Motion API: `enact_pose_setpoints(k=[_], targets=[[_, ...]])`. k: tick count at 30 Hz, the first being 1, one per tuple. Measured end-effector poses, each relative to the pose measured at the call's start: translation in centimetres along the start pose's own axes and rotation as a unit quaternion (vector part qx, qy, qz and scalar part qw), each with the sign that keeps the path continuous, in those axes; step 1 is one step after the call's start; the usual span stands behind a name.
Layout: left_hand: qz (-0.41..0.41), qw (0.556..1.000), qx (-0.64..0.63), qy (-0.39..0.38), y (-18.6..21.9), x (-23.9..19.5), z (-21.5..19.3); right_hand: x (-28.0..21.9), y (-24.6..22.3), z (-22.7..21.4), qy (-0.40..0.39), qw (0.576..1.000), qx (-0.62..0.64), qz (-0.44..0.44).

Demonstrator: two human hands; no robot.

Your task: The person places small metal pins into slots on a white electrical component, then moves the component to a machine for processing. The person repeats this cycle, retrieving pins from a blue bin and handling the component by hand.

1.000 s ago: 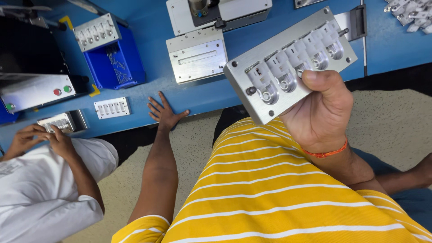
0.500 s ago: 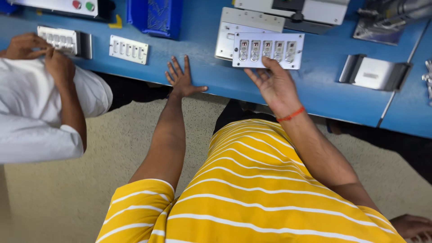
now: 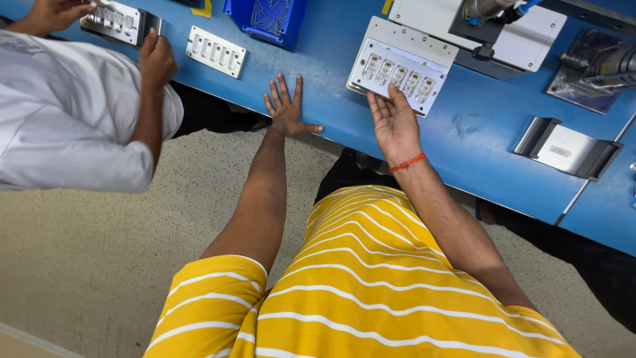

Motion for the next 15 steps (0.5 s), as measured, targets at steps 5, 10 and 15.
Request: enact_pose_setpoints(k=[5, 10, 15], targets=[[-0.004, 1.0, -0.008, -0.006, -0.1, -0.3, -0.2, 0.0, -0.1, 0.1, 0.013, 1.0, -0.006, -0.003], [-0.002, 1.0, -0.012, -0.007, 0.1, -0.3, -0.4, 0.2, -0.8, 0.2, -0.001, 0.998, -0.054, 0.021], [-0.002, 1.0, -0.012, -0.008, 0.1, -0.4, -0.2, -0.2, -1.5, 0.0, -0.05, 0.992, -0.111, 0.031]])
Point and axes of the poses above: each hand's wrist, its own x-axis towards the middle knuckle, its own z-axis out of the palm, y = z × x, the point moved 3 cm from there along x, towards the middle knuckle, and after that the axes turned 14 degrees about -z, right-handed, at the moved point
